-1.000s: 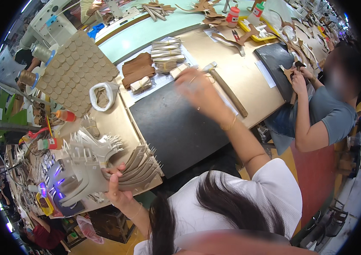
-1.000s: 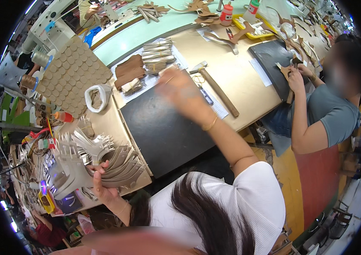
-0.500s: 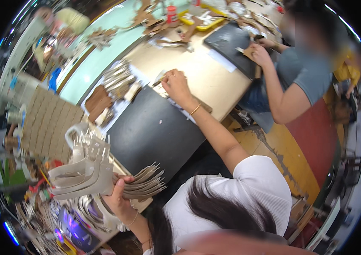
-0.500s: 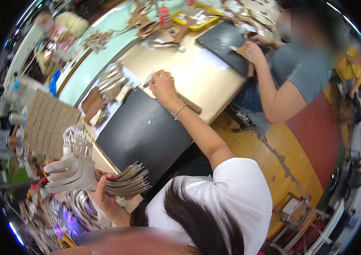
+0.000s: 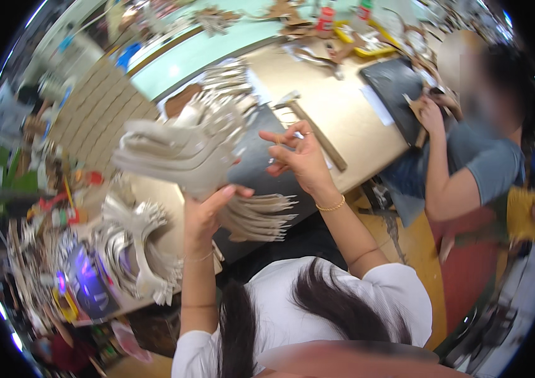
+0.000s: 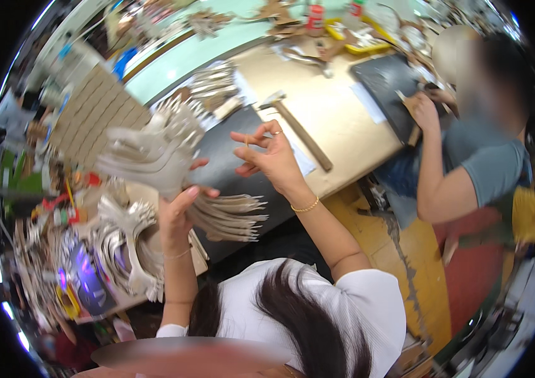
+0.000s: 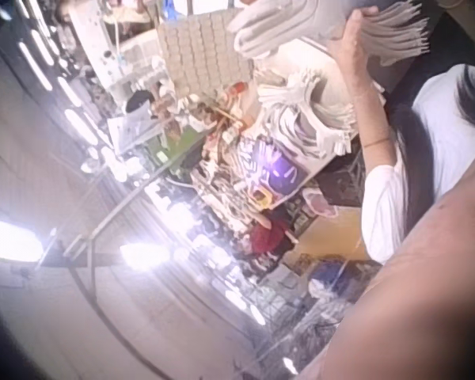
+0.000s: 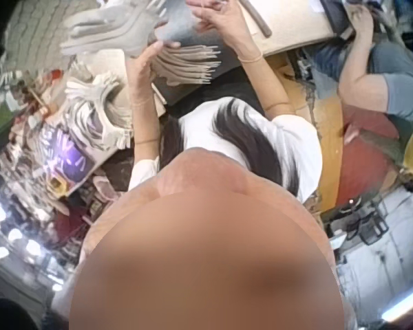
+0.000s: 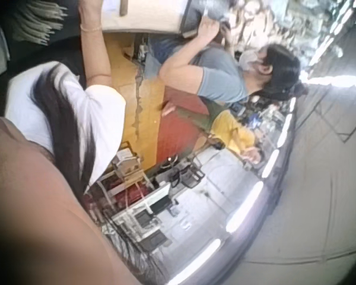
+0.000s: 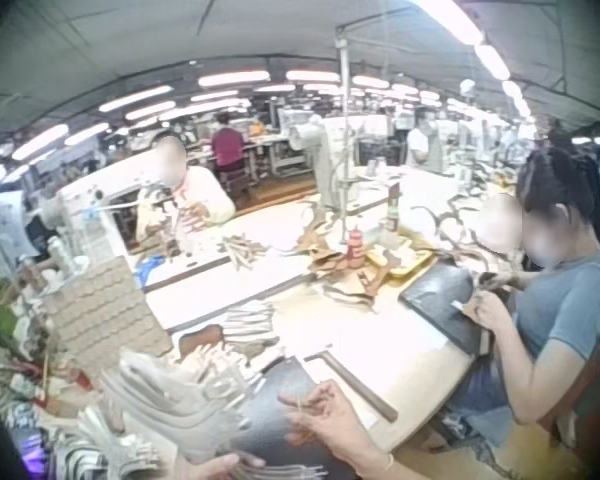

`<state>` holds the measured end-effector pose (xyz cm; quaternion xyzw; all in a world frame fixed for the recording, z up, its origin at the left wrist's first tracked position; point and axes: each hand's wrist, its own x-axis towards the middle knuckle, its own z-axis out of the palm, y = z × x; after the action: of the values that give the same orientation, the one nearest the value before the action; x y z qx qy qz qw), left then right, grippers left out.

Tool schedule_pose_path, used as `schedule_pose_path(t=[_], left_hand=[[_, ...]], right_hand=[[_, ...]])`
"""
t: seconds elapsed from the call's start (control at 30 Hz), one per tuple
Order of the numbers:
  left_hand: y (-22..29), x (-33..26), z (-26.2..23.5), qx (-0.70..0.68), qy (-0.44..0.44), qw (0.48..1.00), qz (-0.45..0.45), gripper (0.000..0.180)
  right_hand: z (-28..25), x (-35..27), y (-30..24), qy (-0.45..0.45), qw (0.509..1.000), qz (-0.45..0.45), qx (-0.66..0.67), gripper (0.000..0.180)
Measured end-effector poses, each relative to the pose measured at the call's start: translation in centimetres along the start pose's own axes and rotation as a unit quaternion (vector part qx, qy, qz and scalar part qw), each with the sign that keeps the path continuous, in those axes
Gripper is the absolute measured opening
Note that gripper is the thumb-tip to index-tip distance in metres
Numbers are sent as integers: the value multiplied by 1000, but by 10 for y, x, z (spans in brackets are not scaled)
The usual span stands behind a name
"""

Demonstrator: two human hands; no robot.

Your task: The person repeatedly picks up white plastic decorative pieces, smooths their edges by hand, and stacks them. She then gathers a stack, wraps it with a rubber band, and uses scissors to cut a white string, placing the cut piece on the table.

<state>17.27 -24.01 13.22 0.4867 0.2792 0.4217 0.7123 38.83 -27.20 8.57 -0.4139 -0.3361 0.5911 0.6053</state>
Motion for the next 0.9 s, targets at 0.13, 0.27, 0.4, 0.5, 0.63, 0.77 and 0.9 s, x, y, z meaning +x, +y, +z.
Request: schedule_pose_path(t=[0.13,0.27,0.4,0.5,0.63,0.77,0.9], left_hand=[[4,0,7,-21,-6,1000,-2,54],[10,-4,3,-33,-13,999,-36,40],[8,-4,-1,-17,-46,995,-83,34],[6,-7,-8,7,-60,993,-102,28],[13,-14,-26,103,-48,987,-110,27],[33,-17,-37,364,-123,922,-49,38],[61,-18,-41,519,-232,813,-124,49]], right_hand=[[29,9,21,-54,992,-88,70,53],[53,9,29,-90,984,-136,66,93],[56,-6,17,-133,988,-15,73,104],[63,-9,13,-88,992,-49,73,111],[62,-2,2,12,968,-234,84,123],[47,12,-19,-92,941,-296,-134,129],[54,29,-33,-205,905,-297,-225,130]])
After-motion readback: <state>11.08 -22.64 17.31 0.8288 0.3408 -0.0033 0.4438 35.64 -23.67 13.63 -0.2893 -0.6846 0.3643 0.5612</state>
